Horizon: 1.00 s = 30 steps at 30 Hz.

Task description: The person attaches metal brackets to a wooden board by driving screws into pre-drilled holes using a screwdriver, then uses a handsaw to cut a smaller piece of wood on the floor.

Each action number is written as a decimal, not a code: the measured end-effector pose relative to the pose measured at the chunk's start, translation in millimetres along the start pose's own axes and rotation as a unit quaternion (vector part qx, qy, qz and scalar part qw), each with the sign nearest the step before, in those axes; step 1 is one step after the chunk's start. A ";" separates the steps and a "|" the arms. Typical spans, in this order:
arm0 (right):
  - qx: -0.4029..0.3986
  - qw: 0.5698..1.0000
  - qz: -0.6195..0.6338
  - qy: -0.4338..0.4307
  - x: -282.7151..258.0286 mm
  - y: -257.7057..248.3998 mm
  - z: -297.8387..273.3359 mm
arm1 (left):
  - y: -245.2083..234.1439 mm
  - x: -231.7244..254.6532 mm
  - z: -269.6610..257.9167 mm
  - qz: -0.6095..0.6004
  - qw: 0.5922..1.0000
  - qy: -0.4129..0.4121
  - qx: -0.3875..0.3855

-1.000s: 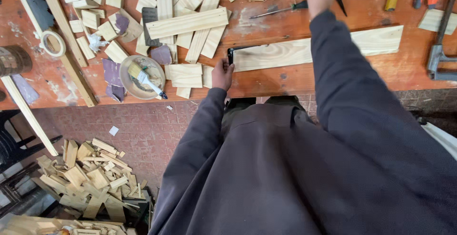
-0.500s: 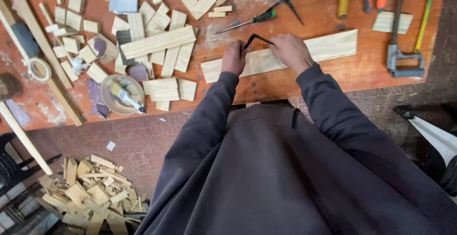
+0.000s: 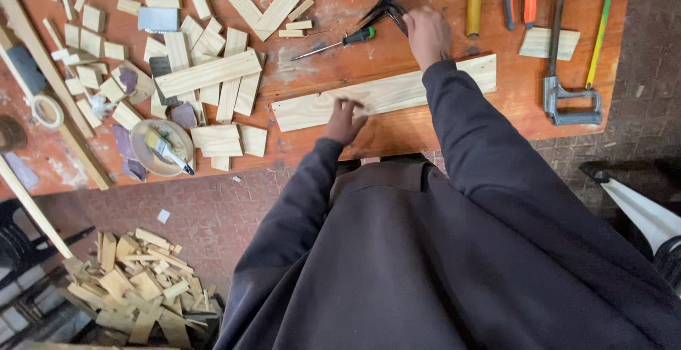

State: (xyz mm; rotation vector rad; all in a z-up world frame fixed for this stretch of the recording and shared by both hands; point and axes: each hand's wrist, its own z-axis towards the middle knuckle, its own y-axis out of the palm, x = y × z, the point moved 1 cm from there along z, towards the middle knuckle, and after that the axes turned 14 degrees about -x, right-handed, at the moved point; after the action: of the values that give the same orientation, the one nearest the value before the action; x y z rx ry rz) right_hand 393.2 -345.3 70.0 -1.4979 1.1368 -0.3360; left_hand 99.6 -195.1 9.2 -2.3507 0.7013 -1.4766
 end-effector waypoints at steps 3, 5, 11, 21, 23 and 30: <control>-0.003 0.997 0.070 -0.005 -14.0 -13.6 -8.2 | 35.9 -35.7 -44.0 -0.037 0.997 -0.043 -0.048; -0.052 0.997 0.044 0.027 -16.4 -11.9 -4.1 | 49.2 -44.9 -73.2 0.019 0.982 -0.131 -0.133; -0.004 0.999 -0.009 -0.039 -2.8 2.6 14.7 | 48.0 -35.3 -132.1 -0.080 0.969 -0.204 -0.116; 0.003 0.970 -0.115 -0.214 -80.3 -4.7 -0.4 | 70.9 -60.9 -173.0 -0.168 0.970 -0.176 0.004; -0.018 0.963 -0.194 -0.186 -86.5 19.0 3.0 | 73.9 -59.3 -182.6 -0.161 0.964 -0.212 -0.021; 0.021 0.946 -0.216 -0.241 -88.4 30.9 7.9 | 112.1 -103.5 -221.1 -0.194 0.948 -0.252 0.012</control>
State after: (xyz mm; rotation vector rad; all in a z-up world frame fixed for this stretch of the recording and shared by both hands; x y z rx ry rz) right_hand 342.0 -266.6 73.9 -1.6678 0.4071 -0.2645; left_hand -164.6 -229.3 -25.6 -2.7881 0.0937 -0.9124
